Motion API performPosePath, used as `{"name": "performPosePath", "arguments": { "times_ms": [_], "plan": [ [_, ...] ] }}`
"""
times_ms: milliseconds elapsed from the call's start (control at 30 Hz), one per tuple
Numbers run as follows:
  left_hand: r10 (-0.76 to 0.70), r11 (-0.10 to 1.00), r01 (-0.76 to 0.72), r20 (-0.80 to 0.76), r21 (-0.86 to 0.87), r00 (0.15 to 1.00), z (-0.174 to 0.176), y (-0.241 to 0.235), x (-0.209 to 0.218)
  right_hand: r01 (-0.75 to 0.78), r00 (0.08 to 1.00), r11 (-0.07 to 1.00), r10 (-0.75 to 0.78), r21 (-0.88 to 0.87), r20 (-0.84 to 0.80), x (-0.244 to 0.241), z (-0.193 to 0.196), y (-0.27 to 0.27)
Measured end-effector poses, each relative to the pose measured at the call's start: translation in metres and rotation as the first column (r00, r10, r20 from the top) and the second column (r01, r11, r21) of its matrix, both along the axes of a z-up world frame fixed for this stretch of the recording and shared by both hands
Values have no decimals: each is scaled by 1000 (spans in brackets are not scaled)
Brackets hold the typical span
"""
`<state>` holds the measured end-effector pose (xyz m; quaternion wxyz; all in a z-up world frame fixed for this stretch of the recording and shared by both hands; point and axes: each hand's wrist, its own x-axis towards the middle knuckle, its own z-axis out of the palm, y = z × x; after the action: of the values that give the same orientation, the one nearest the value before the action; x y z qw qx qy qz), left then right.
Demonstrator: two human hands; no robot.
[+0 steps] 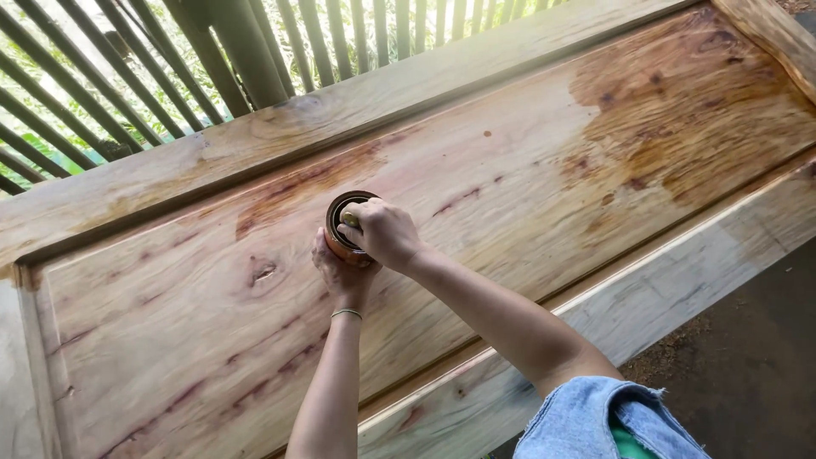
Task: Apply wood stain to a large wooden panel using a paintbrush.
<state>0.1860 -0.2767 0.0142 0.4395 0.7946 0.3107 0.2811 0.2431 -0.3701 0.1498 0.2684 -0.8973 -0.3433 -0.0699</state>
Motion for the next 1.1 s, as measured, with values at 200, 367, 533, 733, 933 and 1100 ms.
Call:
{"name": "performPosePath", "arguments": {
  "times_ms": [200, 367, 533, 733, 933, 1100],
  "plan": [
    [-26, 949, -64, 279, 309, 960, -17, -12, 12, 112, 954, 974, -50, 196, -296, 17, 2, -29],
    [-122, 959, 39, 287, 280, 950, -12, -6, 20, 187, 964, 945, -123, 269, -237, 18, 36, -31],
    [-99, 985, 65, 210, 163, 973, -13, -5, 23, 181, 973, 917, -114, 357, -202, 30, 59, -49],
    [-71, 986, 55, 101, 155, 992, -19, 0, 30, 214, 966, 891, -133, 400, -220, 41, 74, -70],
    [-10, 979, -8, 87, 204, 996, -27, -11, 40, 40, 988, 964, -77, 263, 132, 59, 43, -65],
    [106, 984, -105, 2, 146, 994, -47, -15, 58, -53, 940, 981, -14, 185, 342, 67, 52, -74]
  ]
}}
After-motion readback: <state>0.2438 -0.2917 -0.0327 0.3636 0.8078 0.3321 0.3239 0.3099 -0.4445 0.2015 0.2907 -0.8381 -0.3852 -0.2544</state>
